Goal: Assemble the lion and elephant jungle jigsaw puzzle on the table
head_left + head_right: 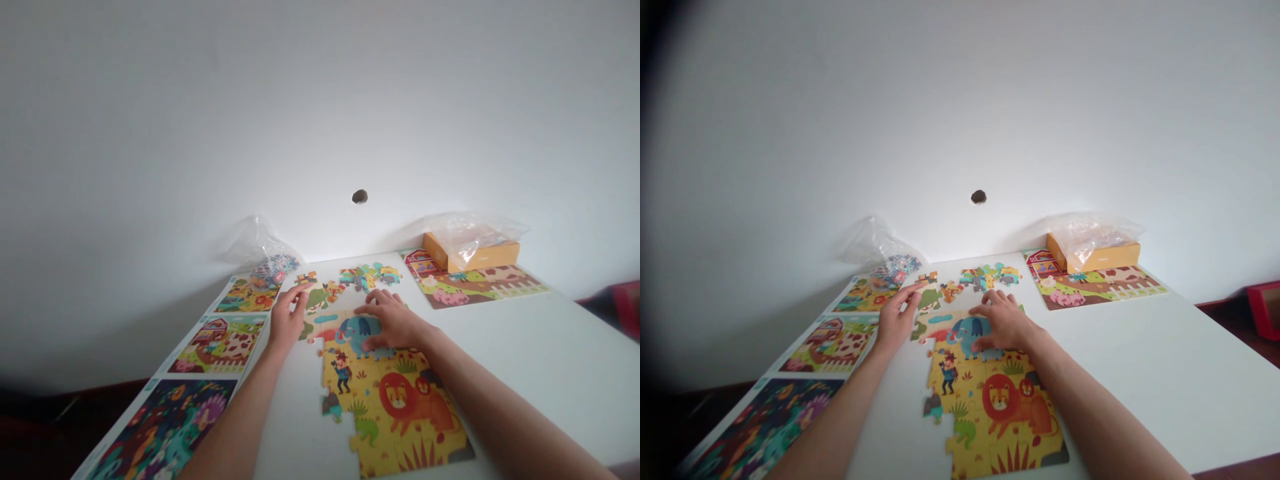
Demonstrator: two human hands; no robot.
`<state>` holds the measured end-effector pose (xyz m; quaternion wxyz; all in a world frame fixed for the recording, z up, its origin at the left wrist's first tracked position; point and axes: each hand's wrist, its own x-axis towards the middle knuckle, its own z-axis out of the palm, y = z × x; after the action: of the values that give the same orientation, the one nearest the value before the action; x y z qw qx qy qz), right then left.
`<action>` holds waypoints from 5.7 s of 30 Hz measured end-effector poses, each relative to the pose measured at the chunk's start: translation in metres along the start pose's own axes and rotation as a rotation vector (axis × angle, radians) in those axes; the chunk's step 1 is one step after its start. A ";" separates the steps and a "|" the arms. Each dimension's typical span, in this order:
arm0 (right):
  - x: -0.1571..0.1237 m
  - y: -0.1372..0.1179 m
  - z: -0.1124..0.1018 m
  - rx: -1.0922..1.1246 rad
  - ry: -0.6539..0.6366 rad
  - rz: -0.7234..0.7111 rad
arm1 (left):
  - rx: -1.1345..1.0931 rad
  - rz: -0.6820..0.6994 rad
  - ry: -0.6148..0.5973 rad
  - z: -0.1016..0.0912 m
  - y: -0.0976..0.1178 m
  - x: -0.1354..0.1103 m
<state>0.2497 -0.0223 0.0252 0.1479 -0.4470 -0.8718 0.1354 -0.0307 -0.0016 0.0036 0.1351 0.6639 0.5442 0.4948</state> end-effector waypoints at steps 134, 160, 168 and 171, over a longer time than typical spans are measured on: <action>0.016 0.041 0.011 -0.144 0.315 0.611 | 0.600 -0.134 -0.379 -0.021 -0.002 0.000; 0.017 0.051 0.018 -0.040 0.526 0.516 | 0.577 -0.127 -0.377 -0.021 0.000 0.000; 0.015 0.036 0.014 -0.156 0.340 0.417 | 0.562 -0.053 -0.359 -0.019 0.000 -0.003; 0.015 0.032 0.017 -0.145 0.182 0.267 | 0.530 0.055 -0.413 -0.017 0.004 -0.006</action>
<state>0.2581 0.0062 -0.0002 0.1742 -0.5786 -0.7952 0.0497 -0.0411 -0.0142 0.0118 0.0520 0.7767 0.5968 0.1946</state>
